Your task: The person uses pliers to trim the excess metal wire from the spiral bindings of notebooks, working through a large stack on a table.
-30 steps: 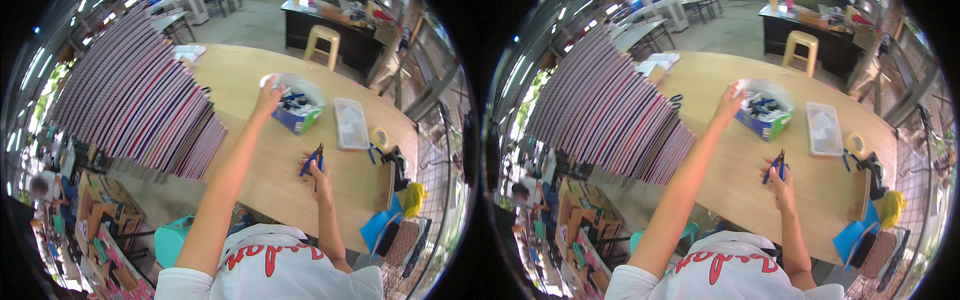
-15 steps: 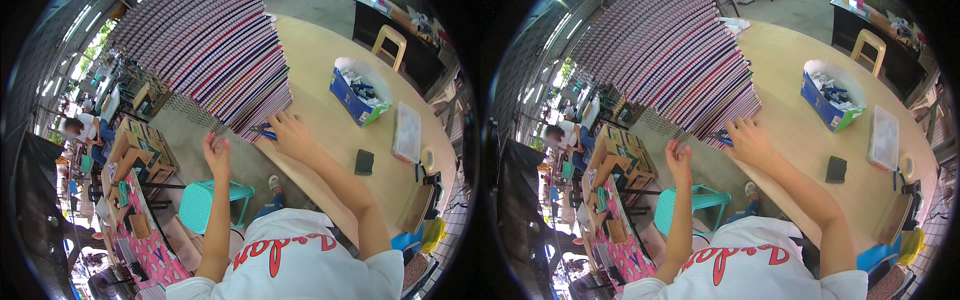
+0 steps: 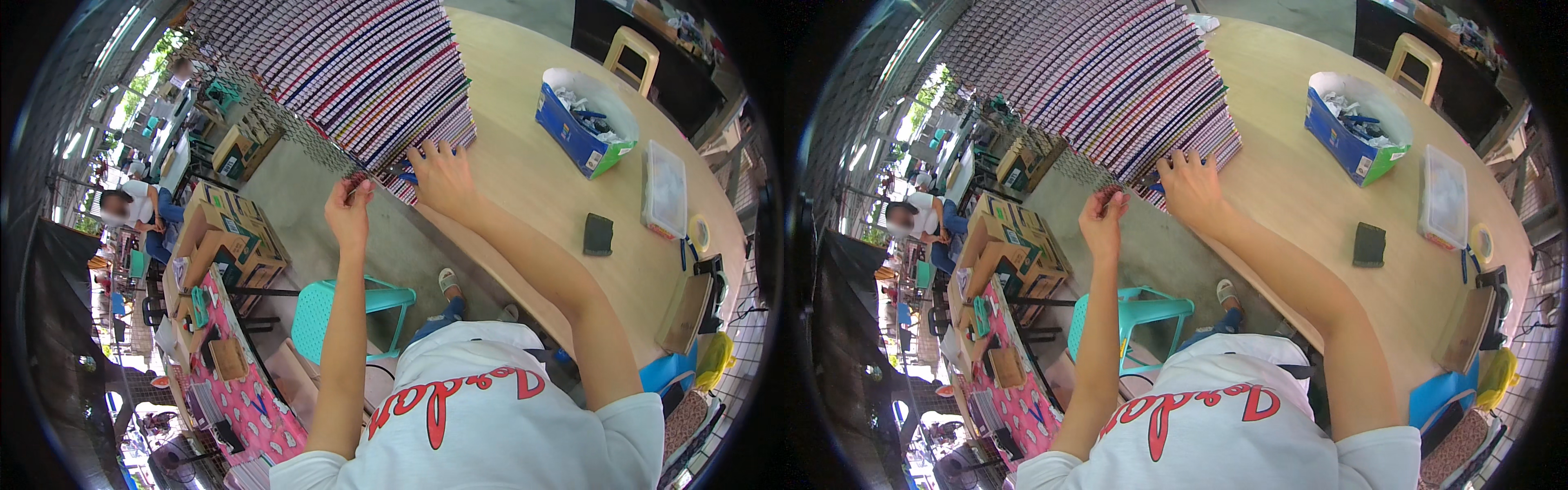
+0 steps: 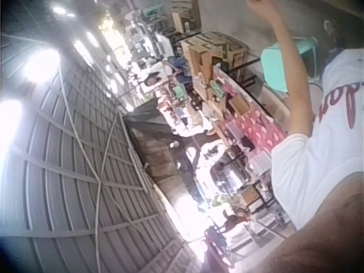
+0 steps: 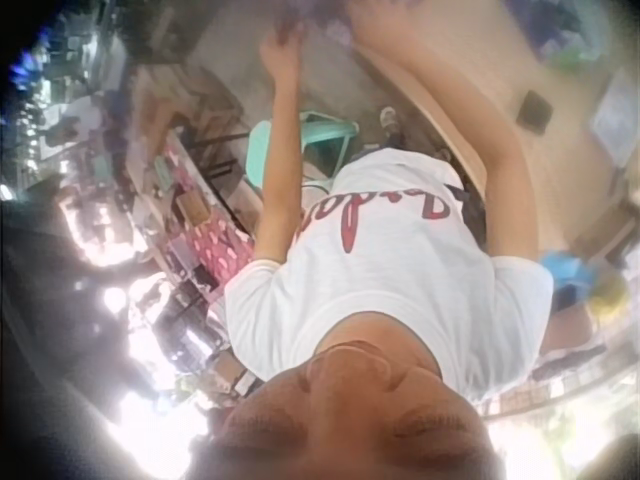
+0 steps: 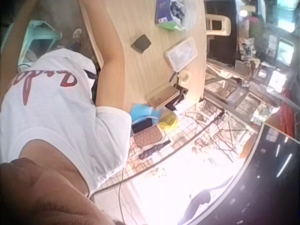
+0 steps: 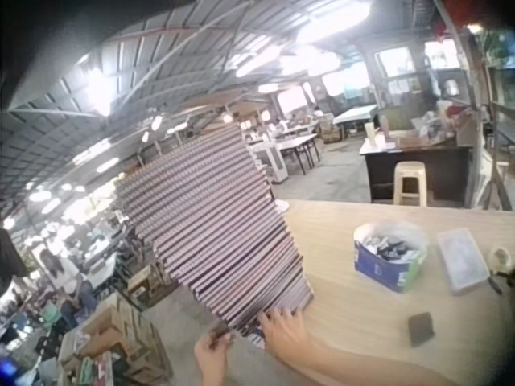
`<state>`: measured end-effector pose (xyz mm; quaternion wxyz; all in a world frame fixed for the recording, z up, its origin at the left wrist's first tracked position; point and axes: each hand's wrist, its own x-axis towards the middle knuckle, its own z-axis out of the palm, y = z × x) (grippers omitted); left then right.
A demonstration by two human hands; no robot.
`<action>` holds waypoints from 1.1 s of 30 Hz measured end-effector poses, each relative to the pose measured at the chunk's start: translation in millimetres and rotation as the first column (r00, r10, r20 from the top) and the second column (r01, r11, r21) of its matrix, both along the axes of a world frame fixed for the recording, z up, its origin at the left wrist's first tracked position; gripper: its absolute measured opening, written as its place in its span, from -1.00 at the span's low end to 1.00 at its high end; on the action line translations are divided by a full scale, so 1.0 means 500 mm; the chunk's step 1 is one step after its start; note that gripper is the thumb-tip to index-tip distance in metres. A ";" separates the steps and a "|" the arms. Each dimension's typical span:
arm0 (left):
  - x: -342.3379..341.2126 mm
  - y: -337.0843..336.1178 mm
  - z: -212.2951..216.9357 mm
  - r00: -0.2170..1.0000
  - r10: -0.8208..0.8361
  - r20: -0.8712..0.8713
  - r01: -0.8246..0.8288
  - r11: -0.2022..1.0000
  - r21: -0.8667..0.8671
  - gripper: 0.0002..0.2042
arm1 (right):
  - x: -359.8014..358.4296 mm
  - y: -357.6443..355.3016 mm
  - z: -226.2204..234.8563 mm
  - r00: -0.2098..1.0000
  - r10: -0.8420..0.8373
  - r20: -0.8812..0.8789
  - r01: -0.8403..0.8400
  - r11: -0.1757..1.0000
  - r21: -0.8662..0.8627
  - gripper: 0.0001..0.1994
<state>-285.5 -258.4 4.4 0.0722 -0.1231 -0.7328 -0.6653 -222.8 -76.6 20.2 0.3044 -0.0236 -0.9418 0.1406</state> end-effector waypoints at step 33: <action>-0.003 0.010 -0.007 1.000 -0.008 -0.011 0.009 0.993 0.117 -0.86 | -0.011 -0.007 0.026 0.994 0.029 0.102 -0.033 0.999 0.035 -0.71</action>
